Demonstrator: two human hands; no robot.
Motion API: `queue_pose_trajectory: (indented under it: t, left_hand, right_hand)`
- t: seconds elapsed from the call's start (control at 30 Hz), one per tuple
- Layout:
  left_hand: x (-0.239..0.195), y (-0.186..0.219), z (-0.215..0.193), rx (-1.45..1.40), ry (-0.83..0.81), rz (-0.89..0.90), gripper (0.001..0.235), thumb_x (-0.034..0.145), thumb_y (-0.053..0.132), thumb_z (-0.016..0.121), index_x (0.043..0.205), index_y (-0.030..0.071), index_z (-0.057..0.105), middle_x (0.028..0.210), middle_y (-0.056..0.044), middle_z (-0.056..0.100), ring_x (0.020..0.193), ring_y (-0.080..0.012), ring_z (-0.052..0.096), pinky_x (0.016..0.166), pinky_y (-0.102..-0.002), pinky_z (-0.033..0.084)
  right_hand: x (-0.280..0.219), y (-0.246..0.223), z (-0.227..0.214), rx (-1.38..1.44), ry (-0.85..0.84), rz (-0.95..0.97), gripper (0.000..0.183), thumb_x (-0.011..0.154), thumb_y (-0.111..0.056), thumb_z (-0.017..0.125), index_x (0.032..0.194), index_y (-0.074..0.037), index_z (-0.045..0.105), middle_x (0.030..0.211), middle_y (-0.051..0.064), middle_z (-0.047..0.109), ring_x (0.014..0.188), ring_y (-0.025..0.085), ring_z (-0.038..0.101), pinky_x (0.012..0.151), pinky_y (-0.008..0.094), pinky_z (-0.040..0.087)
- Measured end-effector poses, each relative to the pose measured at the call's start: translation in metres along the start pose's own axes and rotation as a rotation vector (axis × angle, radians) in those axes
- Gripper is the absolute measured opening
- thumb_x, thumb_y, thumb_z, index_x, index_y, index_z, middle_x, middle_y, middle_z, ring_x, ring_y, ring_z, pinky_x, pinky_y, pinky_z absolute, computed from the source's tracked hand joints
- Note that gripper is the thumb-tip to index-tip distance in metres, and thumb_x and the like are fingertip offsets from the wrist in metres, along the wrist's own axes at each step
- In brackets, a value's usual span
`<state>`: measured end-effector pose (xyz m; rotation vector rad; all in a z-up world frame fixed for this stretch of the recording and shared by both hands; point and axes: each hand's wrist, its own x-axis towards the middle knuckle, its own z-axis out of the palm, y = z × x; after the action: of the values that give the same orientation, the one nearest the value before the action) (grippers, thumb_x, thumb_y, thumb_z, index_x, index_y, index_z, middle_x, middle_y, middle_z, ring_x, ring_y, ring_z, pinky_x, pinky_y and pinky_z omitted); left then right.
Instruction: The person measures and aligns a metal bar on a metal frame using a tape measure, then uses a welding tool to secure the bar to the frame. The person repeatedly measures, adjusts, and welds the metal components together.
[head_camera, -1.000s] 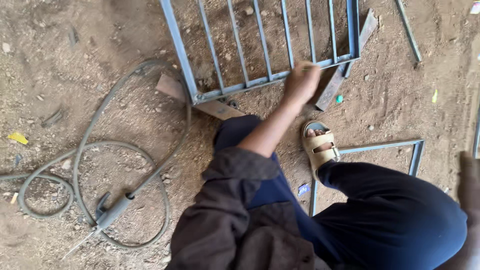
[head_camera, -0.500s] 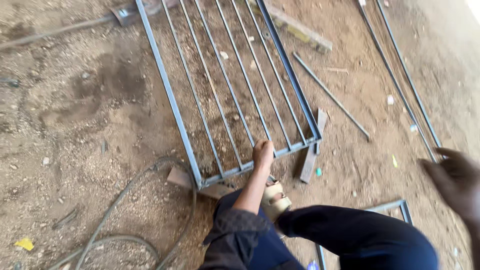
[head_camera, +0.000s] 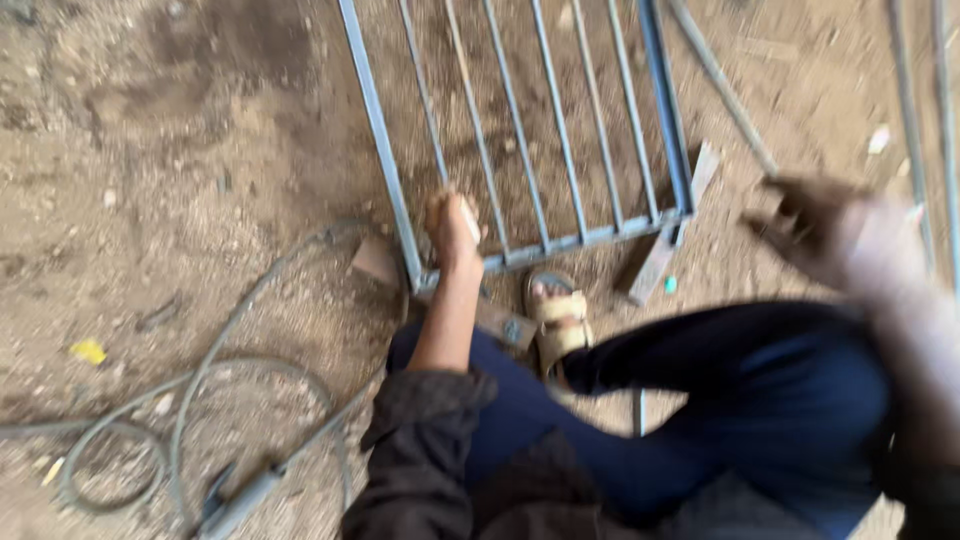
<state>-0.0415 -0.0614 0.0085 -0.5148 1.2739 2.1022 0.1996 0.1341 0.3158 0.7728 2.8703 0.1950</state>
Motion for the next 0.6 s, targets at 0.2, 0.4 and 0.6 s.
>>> queue_pose_trajectory:
  t: [0.2,0.4,0.6]
  left_hand:
    - [0.028,-0.004,-0.010,-0.026,0.073,0.018,0.022,0.094,0.019,0.049,0.111,0.018,0.063,0.087,-0.003,0.065,0.068,-0.0140,0.062,0.049,-0.034,0.052]
    - [0.026,0.002,-0.037,-0.043,0.085,0.000,0.018,0.096,0.021,0.050,0.108,0.018,0.063,0.084,-0.005,0.062,0.067,-0.0161,0.060,0.048,-0.035,0.050]
    - [0.001,0.037,-0.056,-0.001,0.038,-0.001,0.019,0.094,0.023,0.055,0.110,0.016,0.063,0.089,-0.007,0.066,0.075,-0.0185,0.066,0.058,-0.038,0.056]
  right_hand:
    - [-0.014,-0.014,-0.014,0.253,0.006,-0.010,0.042,0.094,-0.037,0.072,0.125,-0.008,0.072,0.082,0.008,0.077,0.071,0.019,0.076,0.068,0.034,0.061]
    - [-0.061,-0.048,-0.021,0.634,-0.190,-0.061,0.043,0.082,-0.027,0.079,0.119,-0.006,0.071,0.085,0.007,0.079,0.077,0.017,0.074,0.065,0.032,0.063]
    - [-0.104,-0.020,-0.001,0.869,-0.253,-0.393,0.053,0.083,-0.043,0.082,0.121,-0.007,0.072,0.091,0.000,0.075,0.084,0.016,0.074,0.068,0.029,0.062]
